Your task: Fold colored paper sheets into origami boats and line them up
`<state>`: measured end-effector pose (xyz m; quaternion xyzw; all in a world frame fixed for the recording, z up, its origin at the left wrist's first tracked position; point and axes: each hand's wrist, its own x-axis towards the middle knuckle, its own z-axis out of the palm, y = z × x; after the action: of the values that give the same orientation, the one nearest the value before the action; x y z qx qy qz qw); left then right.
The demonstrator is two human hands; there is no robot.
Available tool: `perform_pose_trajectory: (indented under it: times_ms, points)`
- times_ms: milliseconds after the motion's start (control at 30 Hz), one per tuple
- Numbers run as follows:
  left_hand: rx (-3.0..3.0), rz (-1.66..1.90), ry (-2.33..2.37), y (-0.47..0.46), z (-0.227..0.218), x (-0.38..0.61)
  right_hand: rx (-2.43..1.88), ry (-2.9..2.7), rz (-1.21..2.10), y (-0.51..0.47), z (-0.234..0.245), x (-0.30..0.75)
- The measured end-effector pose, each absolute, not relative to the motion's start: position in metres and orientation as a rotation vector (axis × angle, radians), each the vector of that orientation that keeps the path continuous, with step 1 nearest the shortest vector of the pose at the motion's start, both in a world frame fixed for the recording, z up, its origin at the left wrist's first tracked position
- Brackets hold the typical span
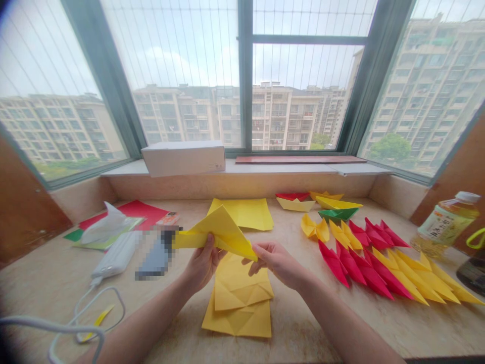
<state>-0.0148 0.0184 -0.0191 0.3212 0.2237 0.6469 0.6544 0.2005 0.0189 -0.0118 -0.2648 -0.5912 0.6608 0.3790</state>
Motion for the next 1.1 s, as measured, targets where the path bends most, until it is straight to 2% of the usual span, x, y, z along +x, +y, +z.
perform_pose_trajectory:
  times_ms: [533,1100]
  points:
    - [0.803,1.429,0.682,0.0248,-0.0221,-0.0159,-0.754,-1.677,1.566,0.0215,-0.0154,0.1985]
    - [0.780,1.429,0.639,0.0209,-0.0201,-0.0155,-0.823,-1.513,1.416,0.0214,-0.0157,0.1944]
